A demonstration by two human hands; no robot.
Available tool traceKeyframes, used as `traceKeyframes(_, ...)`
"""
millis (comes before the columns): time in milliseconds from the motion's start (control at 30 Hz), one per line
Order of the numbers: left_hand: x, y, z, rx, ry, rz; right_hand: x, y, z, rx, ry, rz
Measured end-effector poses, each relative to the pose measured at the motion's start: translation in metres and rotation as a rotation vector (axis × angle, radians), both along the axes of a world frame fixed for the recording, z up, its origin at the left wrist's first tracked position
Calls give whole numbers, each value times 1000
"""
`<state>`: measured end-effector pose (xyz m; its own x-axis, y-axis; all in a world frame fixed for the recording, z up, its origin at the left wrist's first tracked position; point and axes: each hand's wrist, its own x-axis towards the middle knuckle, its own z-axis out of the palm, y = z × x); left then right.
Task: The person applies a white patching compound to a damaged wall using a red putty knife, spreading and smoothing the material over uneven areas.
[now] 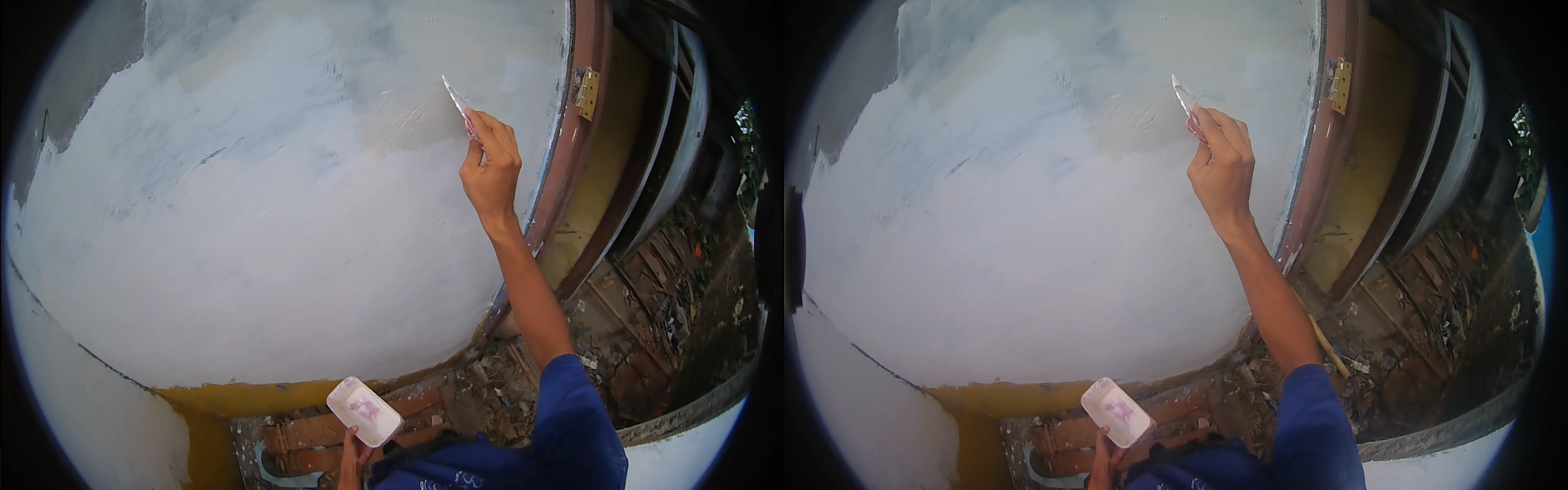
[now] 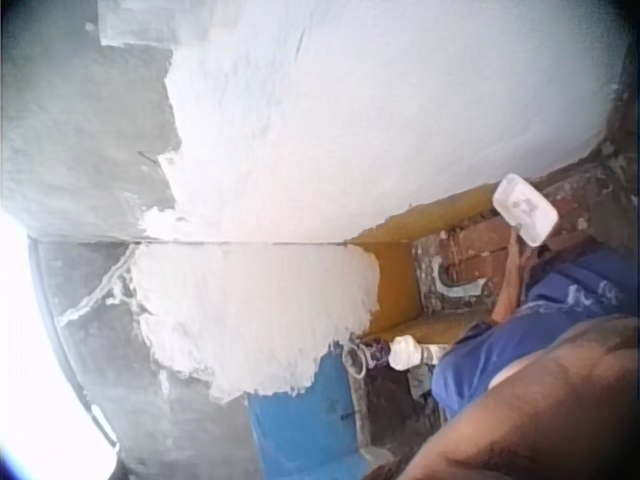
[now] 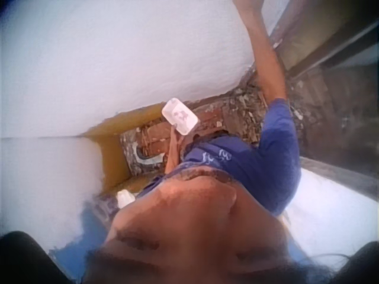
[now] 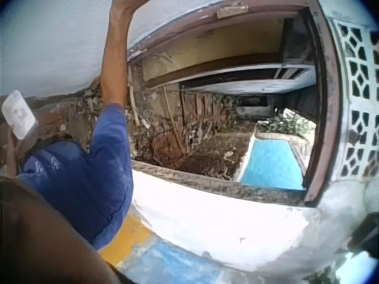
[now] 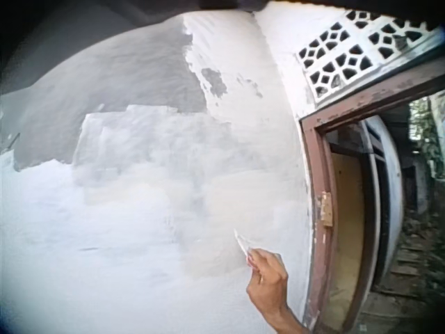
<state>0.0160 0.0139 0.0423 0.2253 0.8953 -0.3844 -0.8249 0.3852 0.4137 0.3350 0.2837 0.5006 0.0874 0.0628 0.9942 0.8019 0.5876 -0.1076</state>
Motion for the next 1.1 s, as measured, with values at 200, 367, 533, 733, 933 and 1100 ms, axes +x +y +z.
traceKeyframes(200,-15,-7,-9,-16,33,19,-64,-17,-71,-107,-285,56)
traceKeyframes(367,-26,-3,-4,-8,30,-4,-59,-31,-53,-160,-246,181)
traceKeyframes(533,-28,10,-2,25,72,-9,-15,1,23,109,-143,-25)
traceKeyframes(733,-26,11,6,51,5,-19,-60,-17,-46,-94,-422,44)
traceKeyframes(933,-23,5,-7,30,-14,-26,-28,-25,-21,33,-502,54)
traceKeyframes(1100,-28,2,-17,-16,-18,-58,-12,17,-12,157,-570,-169)
